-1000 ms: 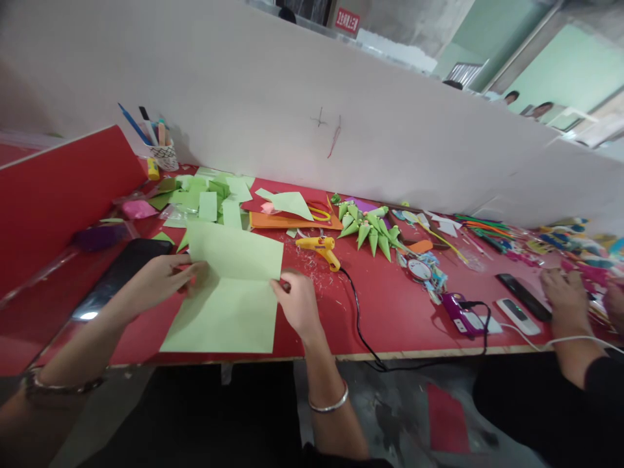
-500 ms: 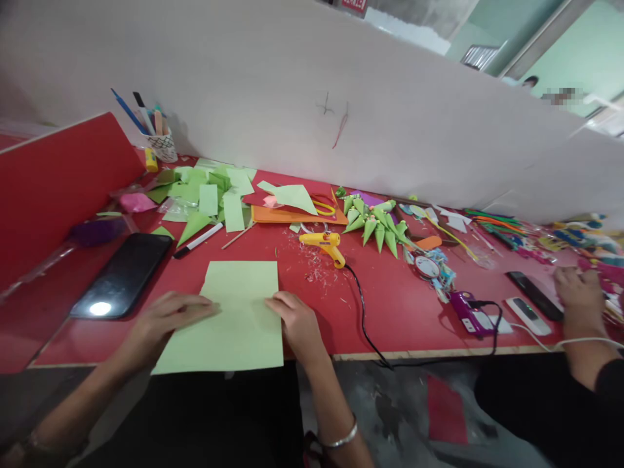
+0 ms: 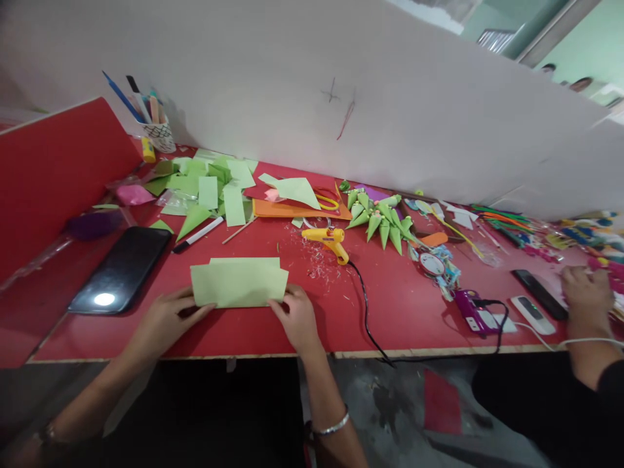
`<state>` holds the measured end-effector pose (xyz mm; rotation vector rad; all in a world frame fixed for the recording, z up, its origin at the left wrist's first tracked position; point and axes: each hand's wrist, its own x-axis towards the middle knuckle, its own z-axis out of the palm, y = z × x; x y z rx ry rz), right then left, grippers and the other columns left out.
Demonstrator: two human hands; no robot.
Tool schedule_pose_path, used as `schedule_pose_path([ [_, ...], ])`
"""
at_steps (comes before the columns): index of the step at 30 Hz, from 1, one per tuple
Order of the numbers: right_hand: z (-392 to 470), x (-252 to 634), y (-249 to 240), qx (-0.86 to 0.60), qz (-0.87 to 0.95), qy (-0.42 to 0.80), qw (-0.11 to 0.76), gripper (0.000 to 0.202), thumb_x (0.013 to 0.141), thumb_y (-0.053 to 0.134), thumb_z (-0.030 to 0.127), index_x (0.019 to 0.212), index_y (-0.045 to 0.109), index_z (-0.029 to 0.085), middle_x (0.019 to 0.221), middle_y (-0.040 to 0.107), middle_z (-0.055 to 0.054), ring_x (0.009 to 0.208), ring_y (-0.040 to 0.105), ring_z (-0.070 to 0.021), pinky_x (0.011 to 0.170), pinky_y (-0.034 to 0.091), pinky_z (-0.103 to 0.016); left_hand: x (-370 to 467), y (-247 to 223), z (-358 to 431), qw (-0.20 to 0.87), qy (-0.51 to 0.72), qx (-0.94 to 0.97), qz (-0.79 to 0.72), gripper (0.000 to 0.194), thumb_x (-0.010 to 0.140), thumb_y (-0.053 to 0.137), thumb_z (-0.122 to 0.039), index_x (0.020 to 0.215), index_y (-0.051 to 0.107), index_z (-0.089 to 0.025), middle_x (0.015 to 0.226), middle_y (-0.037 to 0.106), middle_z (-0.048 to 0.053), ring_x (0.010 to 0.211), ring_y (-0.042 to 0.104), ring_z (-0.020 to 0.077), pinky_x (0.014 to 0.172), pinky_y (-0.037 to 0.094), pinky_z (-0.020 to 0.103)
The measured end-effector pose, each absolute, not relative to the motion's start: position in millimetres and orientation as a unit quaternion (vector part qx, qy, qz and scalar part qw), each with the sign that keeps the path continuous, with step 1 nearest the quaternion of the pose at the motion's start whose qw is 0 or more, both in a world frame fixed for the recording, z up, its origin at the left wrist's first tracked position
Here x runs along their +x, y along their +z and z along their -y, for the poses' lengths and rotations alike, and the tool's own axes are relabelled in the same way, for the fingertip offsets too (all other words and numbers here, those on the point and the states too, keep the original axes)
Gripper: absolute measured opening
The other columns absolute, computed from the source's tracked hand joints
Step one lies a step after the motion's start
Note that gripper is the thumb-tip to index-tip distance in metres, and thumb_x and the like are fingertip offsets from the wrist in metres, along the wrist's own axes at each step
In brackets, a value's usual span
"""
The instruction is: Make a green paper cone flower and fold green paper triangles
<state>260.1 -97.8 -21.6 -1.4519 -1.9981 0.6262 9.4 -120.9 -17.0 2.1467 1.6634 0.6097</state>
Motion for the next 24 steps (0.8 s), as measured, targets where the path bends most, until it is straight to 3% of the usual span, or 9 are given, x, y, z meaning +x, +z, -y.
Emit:
schedule_pose_path([
  [5, 95.4, 254.3, -22.4, -0.581, 0.746, 0.199, 0.258, 0.027, 0.081, 0.056, 0.031, 0.059, 0.050, 0.018, 0.071, 0.050, -0.001, 0.069, 0.049, -0.0145, 0.063, 0.039, -0.025, 16.7, -12.0, 122.7, 0.125, 0.162, 0.727, -0.655, 0.034, 0.082, 0.049, -0.043, 0.060, 0.053, -0.017, 0.066, 0.054, 0.000, 0.061, 0.053, 0.0135, 0.057, 0.038, 0.025],
  [11, 94.4, 252.4, -21.9, -0.586, 0.759, 0.167, 0.229, 0.027, 0.082, 0.055, 0.027, 0.059, 0.042, 0.019, 0.071, 0.046, 0.001, 0.070, 0.046, -0.0143, 0.065, 0.036, -0.025, 17.1, -9.8, 124.3, 0.088, 0.157, 0.712, -0.678, 0.026, 0.081, 0.050, -0.038, 0.063, 0.051, -0.018, 0.076, 0.055, 0.001, 0.065, 0.054, 0.0139, 0.061, 0.039, 0.027],
  [14, 93.7, 252.1, -22.2, -0.588, 0.762, 0.162, 0.216, 0.028, 0.082, 0.055, 0.028, 0.059, 0.042, 0.019, 0.071, 0.047, 0.000, 0.071, 0.047, -0.0145, 0.065, 0.036, -0.025, 17.7, -8.6, 126.0, 0.015, 0.150, 0.726, -0.671, 0.016, 0.080, 0.051, -0.030, 0.086, 0.059, -0.017, 0.099, 0.058, 0.008, 0.084, 0.057, 0.0212, 0.071, 0.043, 0.032],
  [15, 93.3, 251.9, -22.5, -0.589, 0.765, 0.157, 0.211, 0.027, 0.082, 0.055, 0.029, 0.060, 0.043, 0.019, 0.072, 0.047, 0.000, 0.071, 0.047, -0.0147, 0.065, 0.036, -0.025, 20.2, -8.4, 126.4, -0.006, 0.142, 0.749, -0.647, 0.021, 0.080, 0.049, -0.025, 0.098, 0.059, -0.018, 0.109, 0.057, 0.010, 0.093, 0.056, 0.0234, 0.076, 0.042, 0.034],
  [18, 92.3, 251.0, -23.2, -0.589, 0.774, 0.129, 0.191, 0.028, 0.085, 0.051, 0.031, 0.061, 0.045, 0.019, 0.072, 0.049, -0.001, 0.071, 0.047, -0.0154, 0.064, 0.036, -0.025, 35.2, -10.1, 125.8, -0.003, 0.098, 0.863, -0.496, 0.040, 0.086, 0.038, -0.012, 0.120, 0.049, -0.030, 0.130, 0.050, 0.001, 0.114, 0.047, 0.0208, 0.091, 0.036, 0.036],
  [21, 92.5, 249.6, -23.0, -0.589, 0.784, 0.097, 0.173, 0.028, 0.087, 0.047, 0.033, 0.063, 0.048, 0.019, 0.074, 0.051, -0.002, 0.072, 0.048, -0.0164, 0.065, 0.036, -0.026, 52.2, -15.6, 123.0, 0.033, 0.086, 0.909, -0.407, 0.039, 0.091, 0.036, -0.029, 0.130, 0.040, -0.029, 0.138, 0.043, -0.002, 0.127, 0.035, 0.0184, 0.104, 0.023, 0.036],
  [24, 93.3, 248.1, -21.6, -0.590, 0.788, 0.077, 0.159, 0.029, 0.089, 0.044, 0.036, 0.066, 0.050, 0.019, 0.075, 0.053, -0.003, 0.074, 0.049, -0.0172, 0.066, 0.037, -0.027, 58.8, -19.7, 120.9, 0.067, 0.082, 0.908, -0.406, 0.055, 0.089, 0.032, -0.050, 0.139, 0.025, -0.026, 0.143, 0.034, 0.001, 0.132, 0.026, 0.0196, 0.107, 0.018, 0.036],
])
